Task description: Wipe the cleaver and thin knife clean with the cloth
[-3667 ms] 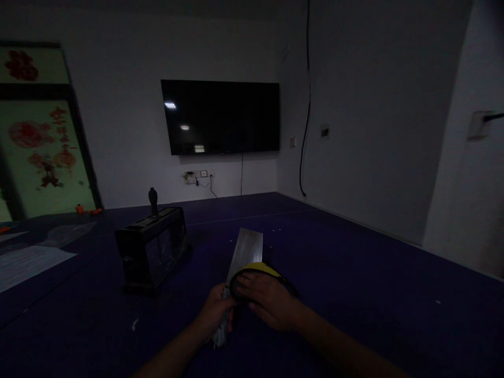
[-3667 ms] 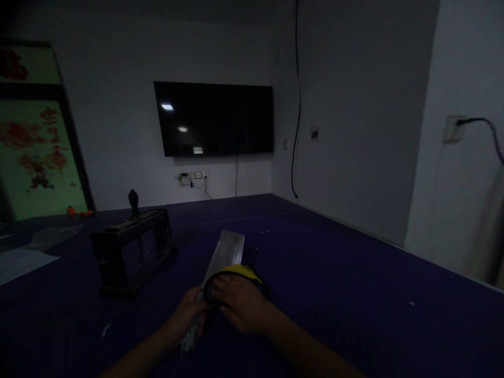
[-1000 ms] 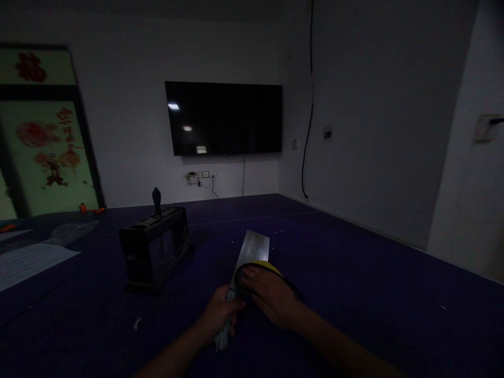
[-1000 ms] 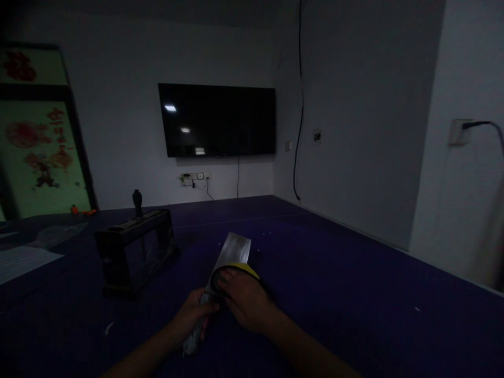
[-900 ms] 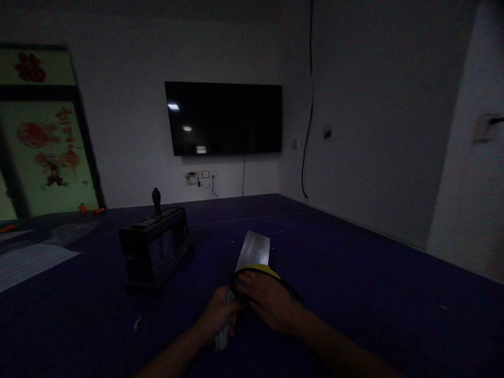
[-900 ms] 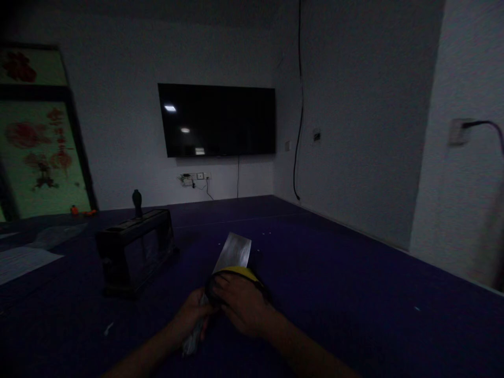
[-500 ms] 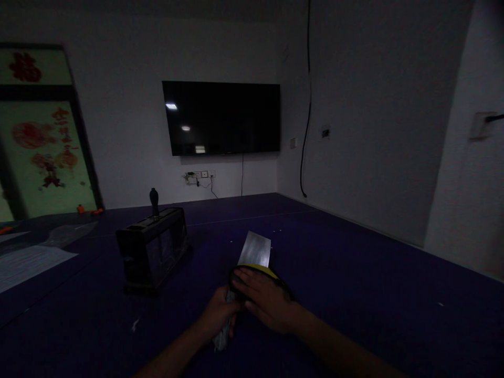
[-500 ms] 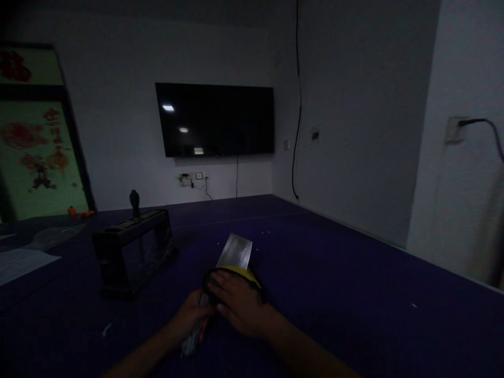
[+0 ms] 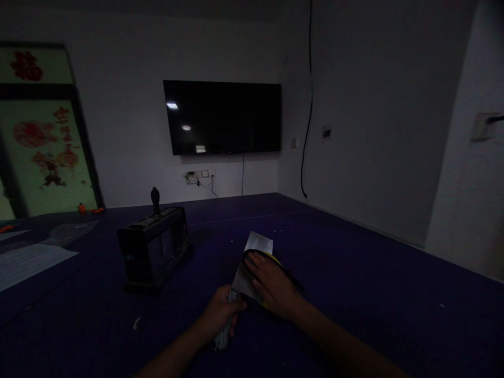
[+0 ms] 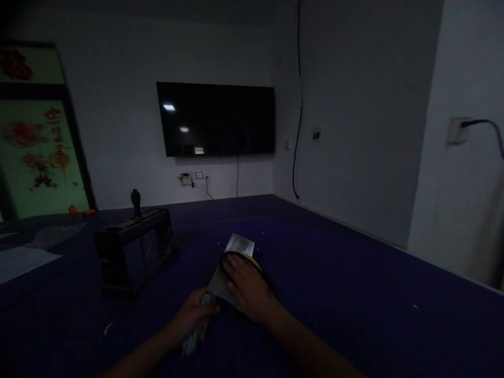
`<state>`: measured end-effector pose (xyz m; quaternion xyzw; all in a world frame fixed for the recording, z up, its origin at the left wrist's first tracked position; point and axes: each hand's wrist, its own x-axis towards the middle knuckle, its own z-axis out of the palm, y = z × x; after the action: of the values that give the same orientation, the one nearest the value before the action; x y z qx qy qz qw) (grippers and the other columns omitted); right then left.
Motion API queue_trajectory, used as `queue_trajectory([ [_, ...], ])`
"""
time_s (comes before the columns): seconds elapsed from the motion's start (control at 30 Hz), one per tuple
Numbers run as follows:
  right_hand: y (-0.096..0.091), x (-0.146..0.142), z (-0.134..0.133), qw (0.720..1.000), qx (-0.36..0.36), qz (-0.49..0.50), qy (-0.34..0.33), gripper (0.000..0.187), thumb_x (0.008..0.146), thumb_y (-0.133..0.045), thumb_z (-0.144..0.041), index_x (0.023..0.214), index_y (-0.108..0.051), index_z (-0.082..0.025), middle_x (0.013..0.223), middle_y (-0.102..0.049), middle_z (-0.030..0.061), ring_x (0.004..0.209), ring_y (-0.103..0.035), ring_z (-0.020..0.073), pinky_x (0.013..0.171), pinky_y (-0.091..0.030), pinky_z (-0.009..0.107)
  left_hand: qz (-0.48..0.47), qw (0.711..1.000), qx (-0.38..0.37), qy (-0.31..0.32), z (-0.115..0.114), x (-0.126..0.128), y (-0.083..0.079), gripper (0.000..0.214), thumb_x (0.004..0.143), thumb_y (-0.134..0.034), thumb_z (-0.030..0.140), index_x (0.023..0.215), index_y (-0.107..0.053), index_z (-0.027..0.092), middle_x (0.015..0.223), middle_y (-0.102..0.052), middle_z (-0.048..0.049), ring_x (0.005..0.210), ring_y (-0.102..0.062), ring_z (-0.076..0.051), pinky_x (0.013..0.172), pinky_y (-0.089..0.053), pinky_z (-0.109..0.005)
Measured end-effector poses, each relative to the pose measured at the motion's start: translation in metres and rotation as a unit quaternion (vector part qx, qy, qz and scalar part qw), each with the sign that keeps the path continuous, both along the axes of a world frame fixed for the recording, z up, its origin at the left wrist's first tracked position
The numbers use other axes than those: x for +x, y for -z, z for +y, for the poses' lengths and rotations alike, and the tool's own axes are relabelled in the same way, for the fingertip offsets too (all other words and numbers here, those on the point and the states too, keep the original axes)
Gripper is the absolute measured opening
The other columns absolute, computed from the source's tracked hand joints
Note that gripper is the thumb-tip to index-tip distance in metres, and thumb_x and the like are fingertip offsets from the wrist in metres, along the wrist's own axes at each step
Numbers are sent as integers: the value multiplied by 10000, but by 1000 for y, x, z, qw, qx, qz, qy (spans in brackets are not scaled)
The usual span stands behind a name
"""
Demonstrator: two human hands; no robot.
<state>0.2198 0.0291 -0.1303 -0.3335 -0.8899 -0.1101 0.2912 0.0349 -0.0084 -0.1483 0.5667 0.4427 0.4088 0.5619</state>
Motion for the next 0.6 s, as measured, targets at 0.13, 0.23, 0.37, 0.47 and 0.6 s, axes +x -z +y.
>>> queue_trajectory([
  [0.13,0,2,-1,1000,-3,-4,-13,464,920,-308,-285,1368,-296,-166,1421,-284,91,1313,-220,211,1049,-265,428,-4,1000,-6,-10,-1,0,-1,290,599,-634,341,780,-479,174,375,-441,100,244,-347,-61,294,-300,-167],
  [0.23,-1,3,-4,999,-11,-18,-50,463,915,-326,-278,1363,-307,-165,1414,-303,89,1312,-222,215,1049,-263,438,-3,1000,-10,-14,-2,1,-1,284,603,-628,333,785,-479,173,374,-448,98,239,-351,-64,297,-299,-169],
  [0.37,-4,0,-14,992,-29,-59,-110,481,897,-366,-255,1366,-301,-166,1414,-305,84,1315,-212,216,1053,-256,433,-9,1000,-4,-22,-1,2,0,246,599,-615,326,735,-485,167,366,-451,87,241,-373,-74,292,-297,-172],
  [0.47,-6,-4,-22,984,-43,-84,-152,510,891,-373,-243,1380,-263,-149,1424,-283,88,1325,-177,208,1067,-230,416,-1,1000,11,-20,-2,2,0,197,597,-595,317,630,-485,157,351,-447,66,242,-390,-83,286,-296,-177],
  [0.6,-8,-6,-26,982,-54,-76,-167,514,905,-345,-248,1394,-219,-150,1443,-234,78,1335,-133,190,1078,-208,396,16,1000,9,-23,-3,2,-2,150,605,-566,280,617,-488,153,348,-449,62,241,-398,-86,290,-305,-180],
])
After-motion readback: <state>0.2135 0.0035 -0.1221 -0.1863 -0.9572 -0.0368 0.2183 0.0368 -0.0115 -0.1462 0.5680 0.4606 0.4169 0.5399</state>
